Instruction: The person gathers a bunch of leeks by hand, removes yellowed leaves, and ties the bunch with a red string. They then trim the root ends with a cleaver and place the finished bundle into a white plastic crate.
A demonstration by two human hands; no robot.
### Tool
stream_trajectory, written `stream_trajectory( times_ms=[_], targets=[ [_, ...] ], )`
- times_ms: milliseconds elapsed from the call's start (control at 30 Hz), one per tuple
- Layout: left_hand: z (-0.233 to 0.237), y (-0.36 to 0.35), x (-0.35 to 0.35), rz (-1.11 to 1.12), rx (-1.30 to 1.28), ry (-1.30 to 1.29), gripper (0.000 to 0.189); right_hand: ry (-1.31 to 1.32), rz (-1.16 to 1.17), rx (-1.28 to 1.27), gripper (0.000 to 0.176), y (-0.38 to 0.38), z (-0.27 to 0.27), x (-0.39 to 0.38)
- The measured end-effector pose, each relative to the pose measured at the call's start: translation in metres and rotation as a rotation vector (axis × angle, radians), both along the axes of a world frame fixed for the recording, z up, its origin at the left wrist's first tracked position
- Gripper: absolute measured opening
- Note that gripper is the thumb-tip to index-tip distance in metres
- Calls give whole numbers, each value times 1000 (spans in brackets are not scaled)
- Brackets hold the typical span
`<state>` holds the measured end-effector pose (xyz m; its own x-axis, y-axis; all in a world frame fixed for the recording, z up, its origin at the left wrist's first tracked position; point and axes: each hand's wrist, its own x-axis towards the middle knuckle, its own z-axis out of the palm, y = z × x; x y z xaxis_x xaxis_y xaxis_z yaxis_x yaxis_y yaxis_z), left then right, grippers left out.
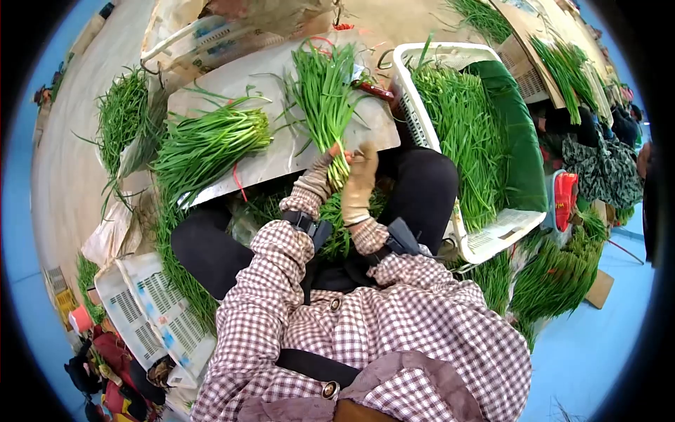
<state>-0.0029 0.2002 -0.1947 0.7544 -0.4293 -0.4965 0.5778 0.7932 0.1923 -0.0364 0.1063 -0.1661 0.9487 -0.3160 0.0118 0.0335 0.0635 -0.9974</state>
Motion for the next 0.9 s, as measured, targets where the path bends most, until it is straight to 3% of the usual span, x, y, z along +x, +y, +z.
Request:
stream_trajectory(
  times_ms=[33,67,133,200,267,333,400,433,533,600,667,700,800,900],
  targets=[
    [60,-16,-12,-10,119,59,26,-67,-11,-254,41,3,10,-2],
    [59,-13,-10,-7,126,55,26,-71,-9,-247,41,2,14,1],
    [54,1,-1,66,49,-167,25,87,-45,191,41,-6,18,14],
    [97,27,9,12,51,-231,25,-59,15,28,32,-28,7,32],
    [140,59,20,-20,277,-333,26,-81,163,-345,26,-34,1,53],
    [185,87,23,-23,261,-459,28,-117,402,-648,39,-24,1,77],
    [233,108,15,-3,515,-549,29,-97,529,-923,48,-3,2,97],
    [247,118,14,78,546,-610,30,-45,620,-995,58,6,4,108],
    [275,153,5,268,551,-669,33,-36,685,-1156,62,35,-11,139],
    [286,182,-3,299,518,-693,35,-30,745,-1182,67,50,-17,162],
    [295,192,-12,462,621,-801,36,-152,793,-1298,66,66,-19,175],
    [291,204,-15,578,610,-711,37,-210,822,-1321,62,71,-20,180],
    [264,235,-19,653,469,-574,31,-122,892,-1294,56,73,-16,186],
    [213,218,-22,833,330,-448,25,-209,843,-1223,34,46,-24,159]
  ],
)
